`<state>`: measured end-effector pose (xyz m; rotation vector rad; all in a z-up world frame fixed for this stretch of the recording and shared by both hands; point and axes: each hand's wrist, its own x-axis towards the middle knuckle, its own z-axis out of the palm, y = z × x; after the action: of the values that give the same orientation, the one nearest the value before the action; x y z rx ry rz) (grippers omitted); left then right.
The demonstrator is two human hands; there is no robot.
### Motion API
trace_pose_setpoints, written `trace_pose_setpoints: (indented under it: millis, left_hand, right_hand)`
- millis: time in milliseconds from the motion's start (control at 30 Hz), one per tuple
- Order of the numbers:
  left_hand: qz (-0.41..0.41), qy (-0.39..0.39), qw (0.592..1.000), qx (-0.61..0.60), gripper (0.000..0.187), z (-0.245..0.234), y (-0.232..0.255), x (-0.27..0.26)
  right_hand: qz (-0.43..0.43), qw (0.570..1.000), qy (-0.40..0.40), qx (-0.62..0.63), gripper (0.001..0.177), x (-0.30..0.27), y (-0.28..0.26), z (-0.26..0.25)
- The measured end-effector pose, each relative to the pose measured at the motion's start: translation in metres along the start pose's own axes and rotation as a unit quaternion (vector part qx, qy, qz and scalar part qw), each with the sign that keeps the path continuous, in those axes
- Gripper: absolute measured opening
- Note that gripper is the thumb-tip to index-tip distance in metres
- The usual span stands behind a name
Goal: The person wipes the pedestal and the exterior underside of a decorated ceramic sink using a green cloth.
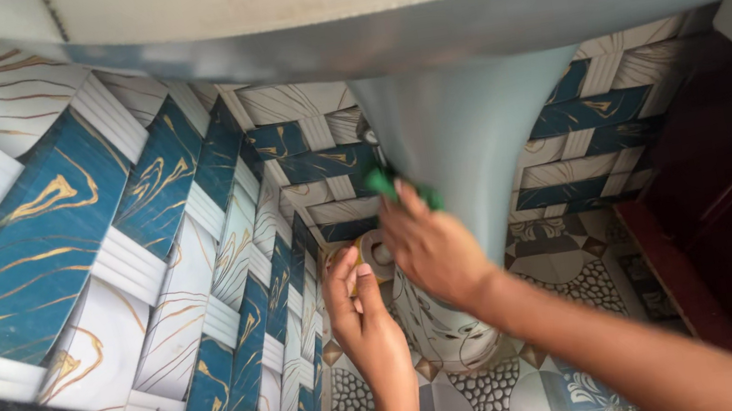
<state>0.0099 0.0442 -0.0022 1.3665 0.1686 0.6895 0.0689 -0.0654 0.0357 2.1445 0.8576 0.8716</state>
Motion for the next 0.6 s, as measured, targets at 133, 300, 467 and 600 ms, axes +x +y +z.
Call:
trace_pose_setpoints:
  millis: [133, 300, 467, 600]
  left_hand:
    - [-0.037, -0.002, 0.999, 0.024, 0.027, -0.001, 0.003, -0.001]
    - [-0.038, -0.051, 0.995, 0.082, 0.027, 0.003, 0.005, 0.0]
    - [-0.033, -0.173, 0.957, 0.231, 0.044, 0.012, -0.002, 0.0]
    - [-0.071, -0.206, 0.972, 0.085, 0.068, 0.025, -0.026, -0.01]
  right_hand:
    - [-0.143, 0.978, -0.142, 0.044, 0.054, -0.039, -0.098, 0.041]
    - [-0.196, 0.951, -0.159, 0.178, 0.038, -0.065, -0.132, 0.086]
    - [-0.039, 0.922, 0.197, 0.333, 0.032, -0.048, -0.05, 0.074]
    - [-0.003, 0.906, 0.242, 0.347, 0.037, -0.052, -0.001, 0.022]
